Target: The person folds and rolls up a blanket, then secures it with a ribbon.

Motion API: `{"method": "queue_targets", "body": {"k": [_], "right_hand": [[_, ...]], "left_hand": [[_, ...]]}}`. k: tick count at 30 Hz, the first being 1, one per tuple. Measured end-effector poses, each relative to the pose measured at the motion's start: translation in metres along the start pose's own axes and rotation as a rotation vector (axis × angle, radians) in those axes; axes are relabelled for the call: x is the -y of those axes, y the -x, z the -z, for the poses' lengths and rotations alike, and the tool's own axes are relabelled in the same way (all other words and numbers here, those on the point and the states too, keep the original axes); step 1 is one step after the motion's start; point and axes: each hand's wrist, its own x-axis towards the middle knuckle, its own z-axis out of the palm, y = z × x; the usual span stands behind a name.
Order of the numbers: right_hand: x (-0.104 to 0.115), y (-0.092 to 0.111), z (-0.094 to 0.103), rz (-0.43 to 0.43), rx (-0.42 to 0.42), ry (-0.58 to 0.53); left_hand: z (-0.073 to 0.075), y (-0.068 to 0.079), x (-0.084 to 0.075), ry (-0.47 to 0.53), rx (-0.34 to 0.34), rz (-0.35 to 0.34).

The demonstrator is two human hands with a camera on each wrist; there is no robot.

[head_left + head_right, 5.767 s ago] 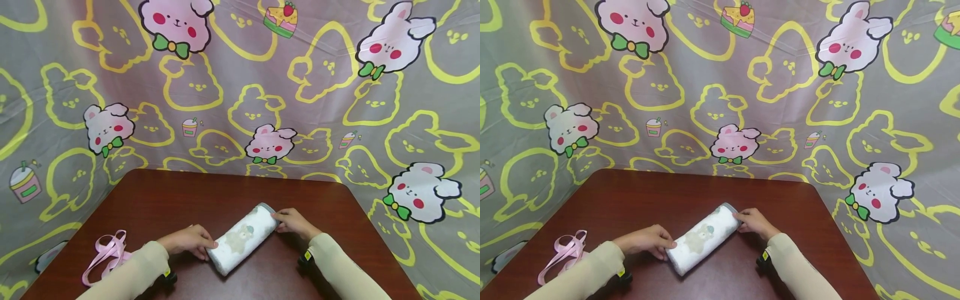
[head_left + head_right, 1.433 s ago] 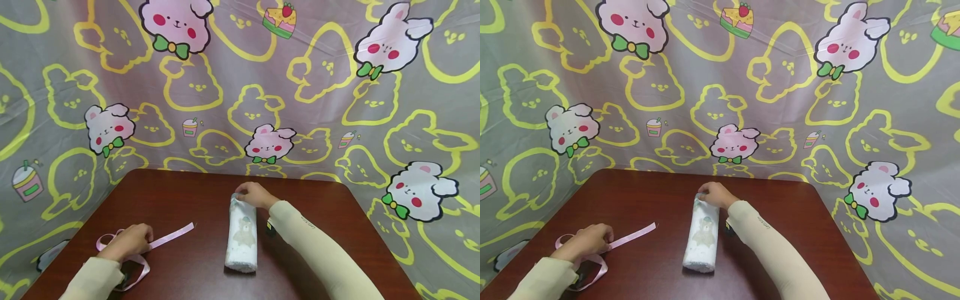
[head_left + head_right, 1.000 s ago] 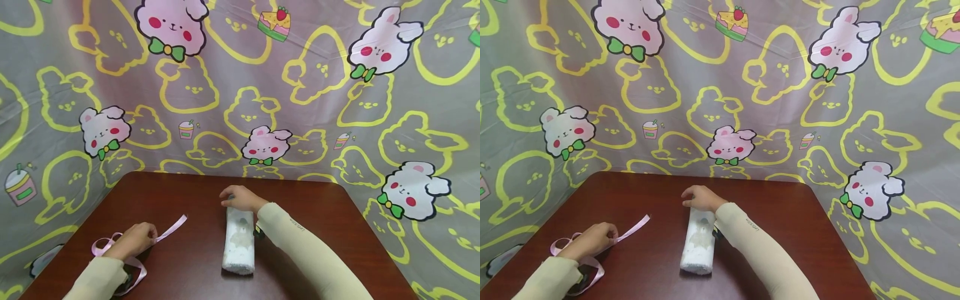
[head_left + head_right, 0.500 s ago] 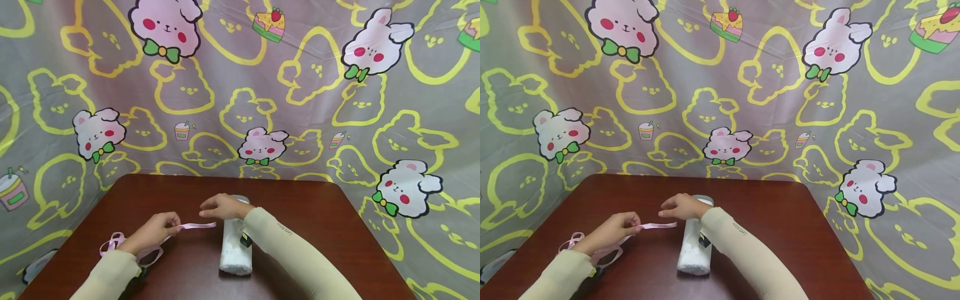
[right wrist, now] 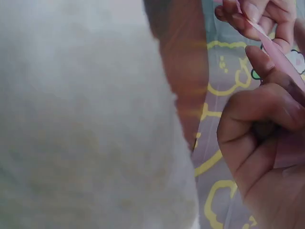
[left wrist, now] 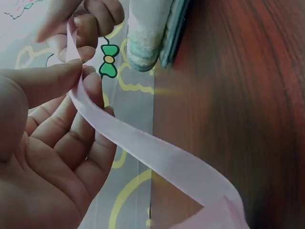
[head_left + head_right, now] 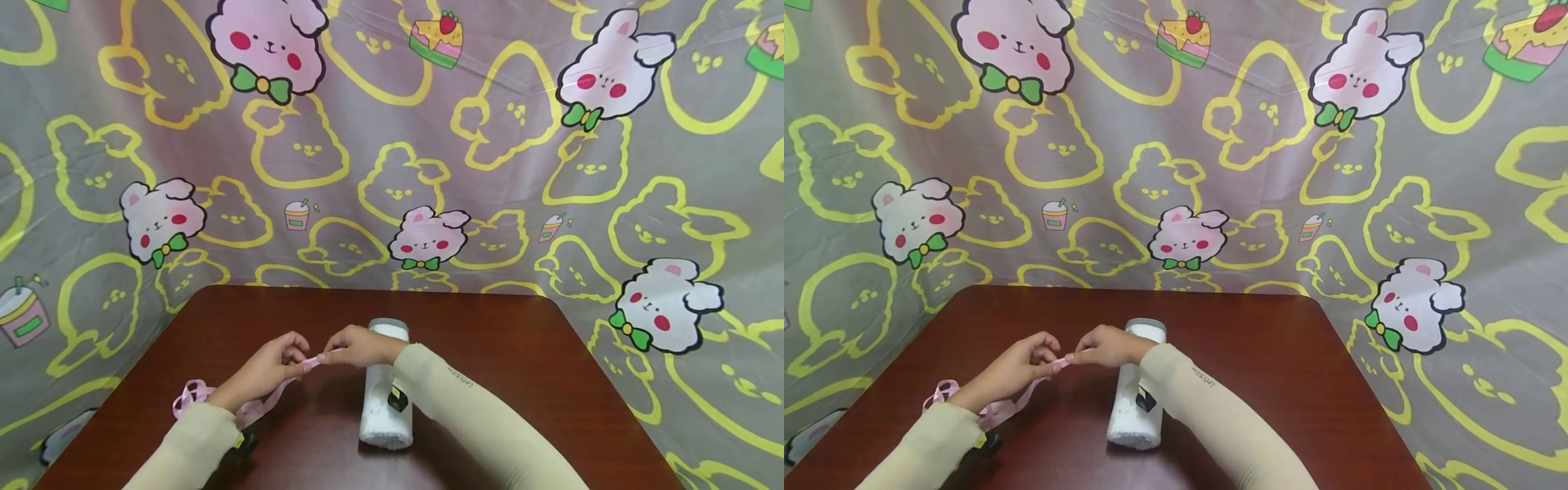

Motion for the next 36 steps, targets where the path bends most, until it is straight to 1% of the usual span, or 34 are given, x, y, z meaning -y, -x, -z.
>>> {"method": "queue_targets", "body": {"k": [4,6,11,13,15,19,21,24,27,29,32,36], "right_hand": [[0.000,0.001,0.007,-0.026,-0.025,0.017],[-0.001,0.002,0.010,-0.029,-0.031,0.028],[-0.002,0.007,0.027,-0.016,-0.054,0.095],[-0.004,0.011,0.035,-0.028,-0.066,0.106],[-0.006,0.015,0.043,-0.044,-0.077,0.101],[-0.015,0.023,0.058,-0.079,-0.106,0.094],[-0.020,0.027,0.065,-0.100,-0.125,0.101],[-0.030,0.035,0.074,-0.136,-0.157,0.115],[-0.040,0.044,0.082,-0.180,-0.185,0.082],[-0.048,0.050,0.087,-0.210,-0.197,0.040],[-0.061,0.061,0.093,-0.256,-0.215,-0.025],[-0.079,0.077,0.101,-0.287,-0.254,-0.081]], "left_hand": [[0.002,0.000,0.003,0.040,0.048,0.003],[0.003,0.000,0.006,0.084,0.085,0.002],[0.010,0.001,0.015,0.238,0.184,-0.008],[0.014,0.003,0.019,0.292,0.214,0.007],[0.017,0.005,0.022,0.331,0.228,0.040],[0.023,0.007,0.026,0.355,0.190,0.116],[0.026,0.008,0.027,0.364,0.156,0.143],[0.030,0.008,0.029,0.372,0.116,0.164],[0.034,0.009,0.033,0.357,0.088,0.176],[0.037,0.009,0.036,0.350,0.081,0.180],[0.041,0.009,0.042,0.376,0.071,0.198],[0.047,0.009,0.047,0.441,0.067,0.209]]}}
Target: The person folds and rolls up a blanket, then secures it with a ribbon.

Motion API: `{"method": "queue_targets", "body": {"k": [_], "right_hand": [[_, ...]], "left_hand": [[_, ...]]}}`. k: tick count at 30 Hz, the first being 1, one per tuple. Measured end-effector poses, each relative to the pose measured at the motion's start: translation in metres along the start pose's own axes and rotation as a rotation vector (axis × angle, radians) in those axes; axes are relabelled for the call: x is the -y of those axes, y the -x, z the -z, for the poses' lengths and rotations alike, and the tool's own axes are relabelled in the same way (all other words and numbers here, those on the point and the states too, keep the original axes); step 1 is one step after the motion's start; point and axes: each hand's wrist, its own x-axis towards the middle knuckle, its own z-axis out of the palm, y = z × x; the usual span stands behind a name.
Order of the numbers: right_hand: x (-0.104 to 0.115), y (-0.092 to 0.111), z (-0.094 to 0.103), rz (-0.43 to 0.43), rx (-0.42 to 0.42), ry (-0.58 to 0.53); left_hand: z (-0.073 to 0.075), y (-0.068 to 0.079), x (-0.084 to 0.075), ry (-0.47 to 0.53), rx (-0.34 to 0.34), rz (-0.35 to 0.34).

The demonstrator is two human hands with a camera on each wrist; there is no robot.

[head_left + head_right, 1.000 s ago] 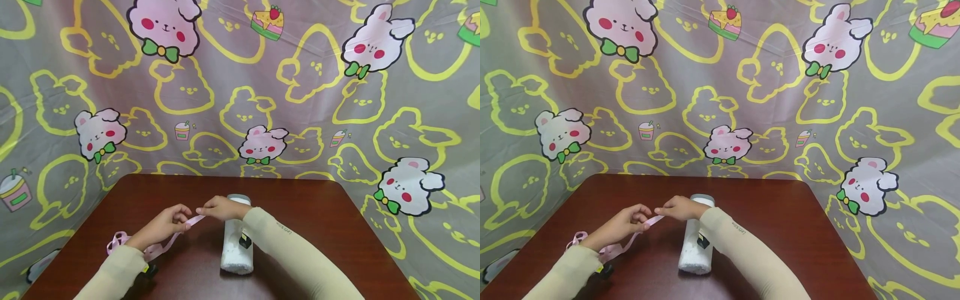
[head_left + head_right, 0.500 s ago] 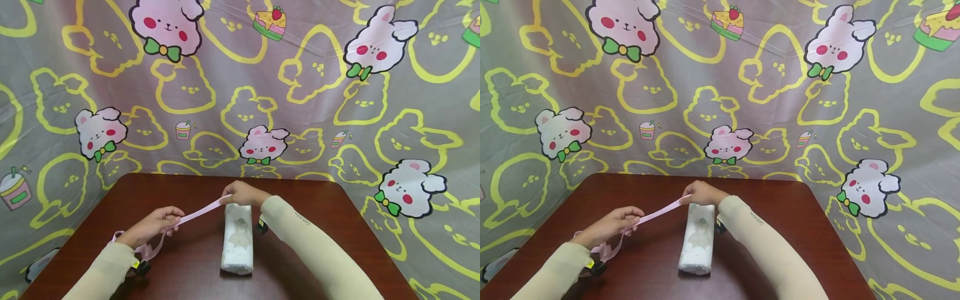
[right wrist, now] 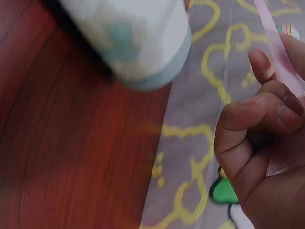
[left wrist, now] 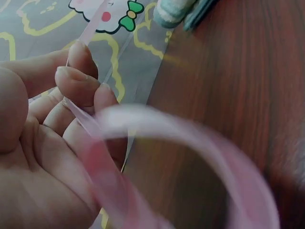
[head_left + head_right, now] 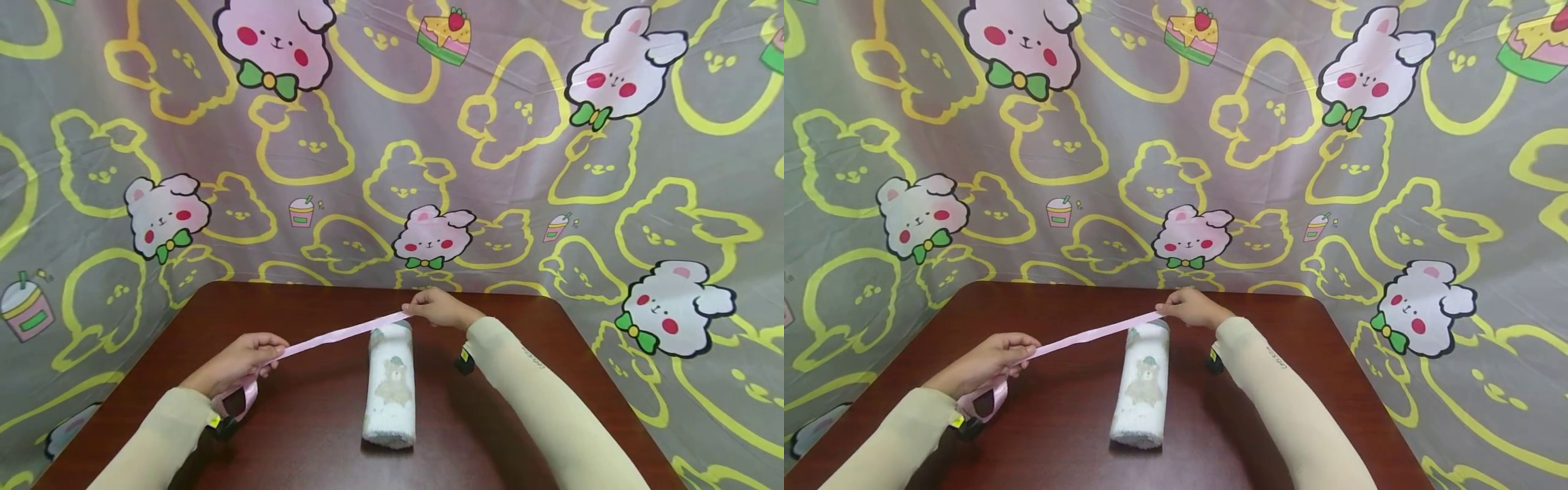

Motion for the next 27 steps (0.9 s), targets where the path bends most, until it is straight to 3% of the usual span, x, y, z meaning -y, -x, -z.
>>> {"method": "queue_targets", "body": {"k": [4,12,21,27], "right_hand": [[-0.018,0.007,0.011,-0.018,-0.035,-0.024],[-0.043,0.025,0.032,-0.055,-0.095,-0.059],[-0.062,0.042,0.059,-0.106,-0.211,-0.094],[-0.077,0.051,0.067,-0.110,-0.263,-0.091]], "left_hand": [[0.007,0.000,-0.001,-0.040,-0.004,-0.012],[0.022,0.003,-0.010,-0.242,-0.010,-0.018],[0.027,0.011,-0.020,-0.365,0.124,0.049],[0.024,0.014,-0.017,-0.436,0.099,0.108]]}}
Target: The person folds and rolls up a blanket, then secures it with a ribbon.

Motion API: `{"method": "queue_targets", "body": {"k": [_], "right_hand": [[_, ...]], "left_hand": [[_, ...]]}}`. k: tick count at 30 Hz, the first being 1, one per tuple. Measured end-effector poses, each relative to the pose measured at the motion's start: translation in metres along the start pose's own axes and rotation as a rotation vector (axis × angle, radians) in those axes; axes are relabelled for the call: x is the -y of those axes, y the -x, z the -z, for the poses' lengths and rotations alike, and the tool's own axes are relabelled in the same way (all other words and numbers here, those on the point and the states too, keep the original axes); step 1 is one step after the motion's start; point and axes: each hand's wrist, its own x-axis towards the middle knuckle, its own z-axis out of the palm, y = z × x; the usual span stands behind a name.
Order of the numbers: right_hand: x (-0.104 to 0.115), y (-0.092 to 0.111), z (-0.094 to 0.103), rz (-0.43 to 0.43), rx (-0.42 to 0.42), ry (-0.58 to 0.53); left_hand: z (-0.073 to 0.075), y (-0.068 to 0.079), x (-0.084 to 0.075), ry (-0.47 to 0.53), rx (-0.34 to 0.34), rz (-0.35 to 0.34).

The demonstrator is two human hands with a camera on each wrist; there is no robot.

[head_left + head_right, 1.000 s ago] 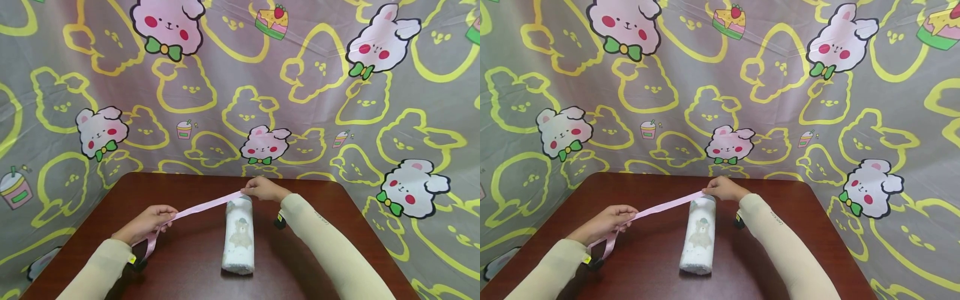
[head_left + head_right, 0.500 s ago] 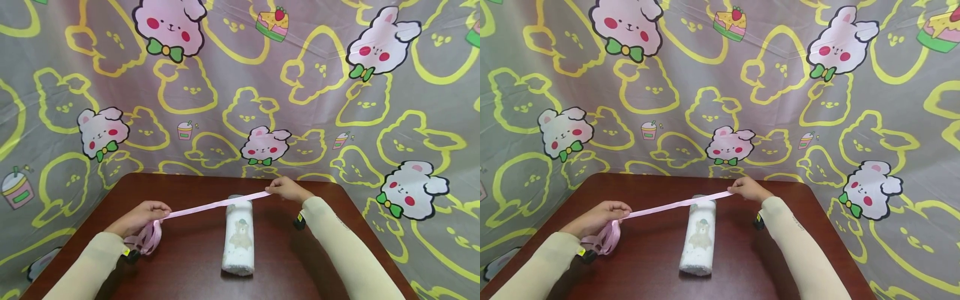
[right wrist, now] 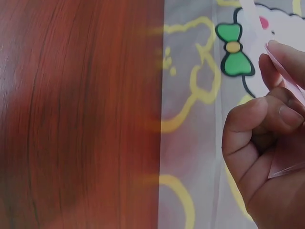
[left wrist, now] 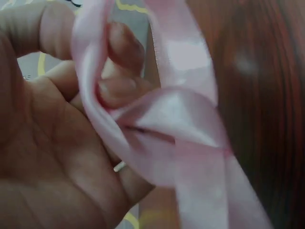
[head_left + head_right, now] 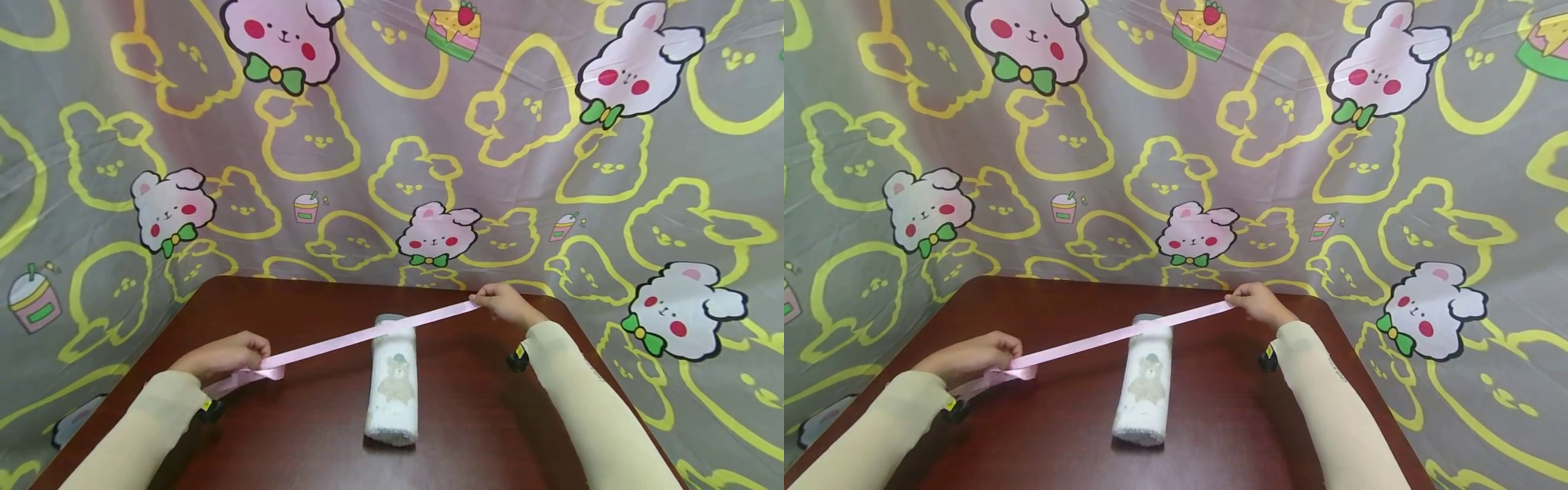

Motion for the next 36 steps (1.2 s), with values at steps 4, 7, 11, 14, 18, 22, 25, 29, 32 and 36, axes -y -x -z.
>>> {"method": "queue_targets", "body": {"k": [4,7,11,14,18,22,25,29,32,36], "right_hand": [[-0.011,0.004,0.009,0.003,-0.038,0.010],[-0.019,0.007,0.016,-0.011,-0.069,0.012],[-0.028,0.012,0.028,-0.039,-0.137,0.028],[-0.035,0.015,0.037,-0.051,-0.200,0.040],[-0.044,0.020,0.046,-0.059,-0.250,0.046],[-0.055,0.026,0.053,-0.065,-0.287,0.042],[-0.063,0.030,0.056,-0.081,-0.306,0.035],[-0.071,0.033,0.059,-0.105,-0.320,0.037],[-0.077,0.036,0.062,-0.112,-0.344,0.040],[-0.085,0.042,0.066,-0.134,-0.393,0.044]], "left_hand": [[-0.003,0.001,0.001,0.024,-0.015,0.048],[-0.004,0.003,0.002,0.045,-0.006,0.050],[-0.001,0.006,0.004,-0.094,0.012,-0.001],[0.002,0.008,0.003,-0.203,0.025,-0.028],[0.006,0.011,0.001,-0.188,0.047,-0.007],[0.012,0.016,-0.002,-0.103,0.048,0.035],[0.018,0.021,-0.004,-0.032,0.031,0.055],[0.024,0.023,-0.004,0.016,-0.004,-0.003],[0.026,0.020,0.001,-0.045,-0.110,-0.069],[0.026,0.017,0.010,-0.194,-0.288,-0.092]]}}
